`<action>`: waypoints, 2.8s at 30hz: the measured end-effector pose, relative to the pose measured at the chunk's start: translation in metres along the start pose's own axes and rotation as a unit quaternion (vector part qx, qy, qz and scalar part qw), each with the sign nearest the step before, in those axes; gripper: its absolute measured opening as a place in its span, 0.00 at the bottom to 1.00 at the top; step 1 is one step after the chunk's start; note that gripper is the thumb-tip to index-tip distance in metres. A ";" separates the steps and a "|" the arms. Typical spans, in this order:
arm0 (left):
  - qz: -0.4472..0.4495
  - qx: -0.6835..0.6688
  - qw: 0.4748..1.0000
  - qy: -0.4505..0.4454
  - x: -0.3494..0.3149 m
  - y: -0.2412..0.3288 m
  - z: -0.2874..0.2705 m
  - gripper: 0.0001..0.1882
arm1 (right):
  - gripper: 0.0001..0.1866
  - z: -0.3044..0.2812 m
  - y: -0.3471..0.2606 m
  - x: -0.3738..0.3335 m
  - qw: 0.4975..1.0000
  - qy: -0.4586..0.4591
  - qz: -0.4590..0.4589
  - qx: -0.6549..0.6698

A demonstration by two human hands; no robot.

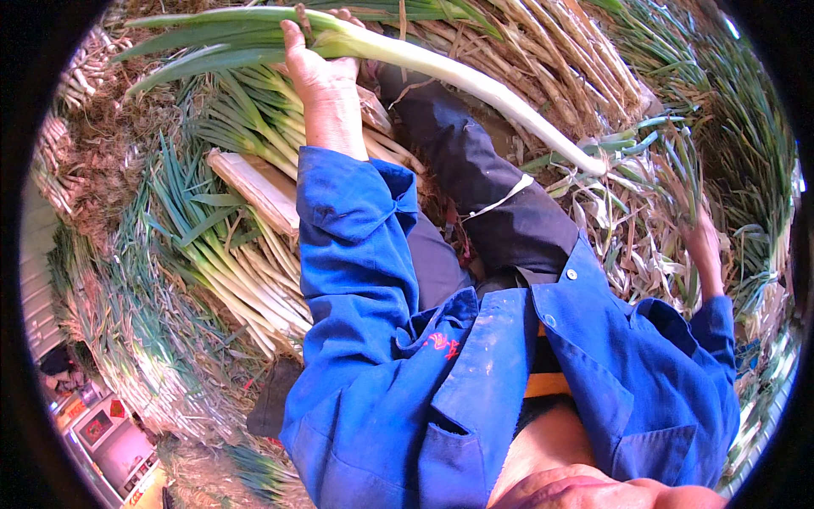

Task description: The person sits on the ground and trims the outer layers and roots of green onions by hand. They handle the onions one at a time, peeling away dry layers and discarding the trimmings onto the surrounding pile.

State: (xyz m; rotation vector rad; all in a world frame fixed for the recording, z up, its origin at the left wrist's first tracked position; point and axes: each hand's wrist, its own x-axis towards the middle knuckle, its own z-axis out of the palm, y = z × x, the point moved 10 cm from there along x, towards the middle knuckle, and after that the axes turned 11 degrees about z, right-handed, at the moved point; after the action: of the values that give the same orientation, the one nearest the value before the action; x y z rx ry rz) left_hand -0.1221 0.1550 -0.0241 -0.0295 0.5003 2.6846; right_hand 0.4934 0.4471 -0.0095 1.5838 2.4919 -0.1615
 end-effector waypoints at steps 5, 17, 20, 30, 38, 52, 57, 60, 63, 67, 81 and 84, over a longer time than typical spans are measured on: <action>-0.063 0.018 0.998 -0.015 -0.012 -0.020 0.005 0.29 | 0.24 -0.023 -0.270 0.007 0.925 0.010 -0.256 0.282; -0.078 0.080 0.990 -0.081 -0.068 -0.051 0.048 0.28 | 0.16 -0.022 -0.400 -0.045 0.875 0.133 -0.343 0.314; -0.072 0.117 0.990 -0.040 -0.071 -0.056 0.043 0.29 | 0.16 -0.026 -0.398 -0.040 0.853 0.080 -0.351 0.379; -0.054 0.062 0.986 -0.147 -0.062 -0.057 0.049 0.33 | 0.19 -0.001 -0.383 -0.006 0.841 -0.092 -0.200 0.495; -0.181 -0.031 0.978 -0.102 -0.064 -0.082 0.044 0.40 | 0.14 -0.046 -0.402 -0.043 0.829 0.087 -0.359 0.419; -0.214 -0.024 0.973 -0.081 -0.072 -0.094 0.041 0.39 | 0.21 -0.039 -0.401 -0.016 0.836 -0.086 -0.218 0.496; -0.220 -0.022 0.971 -0.088 -0.078 -0.099 0.045 0.39 | 0.21 -0.052 -0.421 -0.007 0.855 -0.094 -0.320 0.397; -0.224 -0.007 0.973 -0.058 -0.080 -0.103 0.040 0.39 | 0.18 -0.064 -0.429 -0.012 0.874 -0.099 -0.354 0.318; -0.229 -0.005 0.970 -0.081 -0.077 -0.110 0.039 0.39 | 0.17 -0.078 -0.432 -0.024 0.896 -0.044 -0.368 0.246; -0.224 -0.013 0.970 -0.088 -0.075 -0.114 0.034 0.39 | 0.15 -0.080 -0.433 -0.031 0.906 0.008 -0.374 0.196; -0.145 -0.022 0.969 -0.198 -0.077 -0.107 0.051 0.41 | 0.14 0.001 -0.375 0.027 0.795 -0.086 -0.117 0.589; -0.056 0.141 0.988 -0.021 -0.093 -0.102 0.031 0.39 | 0.08 0.028 -0.360 0.038 0.699 -0.099 -0.055 0.706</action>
State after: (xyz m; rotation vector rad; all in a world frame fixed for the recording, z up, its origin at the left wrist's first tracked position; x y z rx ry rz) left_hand 0.0054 0.2168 -0.0212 0.0770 0.8347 2.4754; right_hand 0.1547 0.3221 -0.0479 1.4342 2.1102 -2.5531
